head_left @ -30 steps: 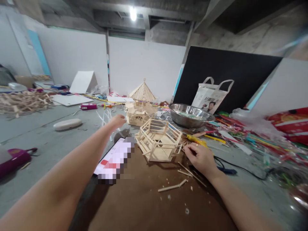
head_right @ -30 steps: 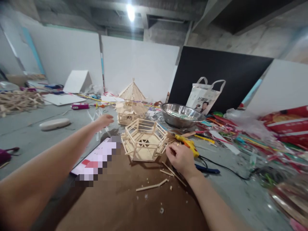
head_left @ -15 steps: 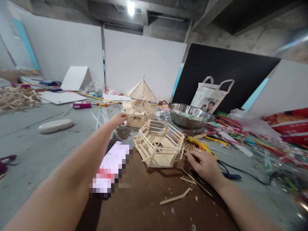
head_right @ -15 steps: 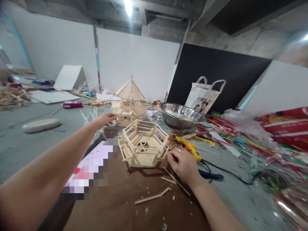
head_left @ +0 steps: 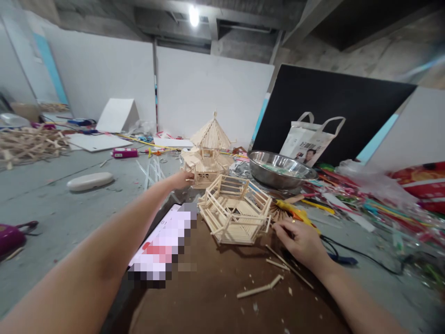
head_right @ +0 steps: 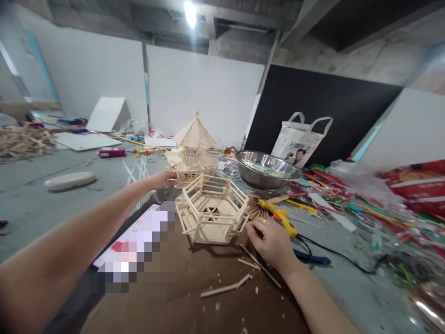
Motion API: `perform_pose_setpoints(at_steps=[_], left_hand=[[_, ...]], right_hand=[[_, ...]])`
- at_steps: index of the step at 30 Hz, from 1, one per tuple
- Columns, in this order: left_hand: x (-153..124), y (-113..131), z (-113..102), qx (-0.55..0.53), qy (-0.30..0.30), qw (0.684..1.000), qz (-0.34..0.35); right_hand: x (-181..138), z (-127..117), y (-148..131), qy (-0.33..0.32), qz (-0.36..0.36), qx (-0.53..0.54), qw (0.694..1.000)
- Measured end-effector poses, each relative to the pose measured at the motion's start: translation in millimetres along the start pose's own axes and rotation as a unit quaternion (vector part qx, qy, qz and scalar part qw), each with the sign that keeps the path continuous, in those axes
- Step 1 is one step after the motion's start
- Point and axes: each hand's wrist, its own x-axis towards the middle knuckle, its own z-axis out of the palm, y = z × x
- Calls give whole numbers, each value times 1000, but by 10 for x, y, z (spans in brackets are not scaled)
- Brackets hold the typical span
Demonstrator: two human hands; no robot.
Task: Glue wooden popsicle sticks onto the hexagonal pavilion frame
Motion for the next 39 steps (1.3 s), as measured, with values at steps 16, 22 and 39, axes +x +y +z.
perform_pose_setpoints(at_steps=[16, 22, 39], left_hand=[[84, -207, 83, 138, -39, 990, 17], [104, -157, 118, 156, -21, 988, 6], [-8, 77, 117, 245, 8, 969, -13]], right_hand=[[-16, 37, 43, -37, 14, 10, 999], [-7, 42, 41, -34, 4, 11, 999], [-26, 43, 54, -59, 3, -11, 998]])
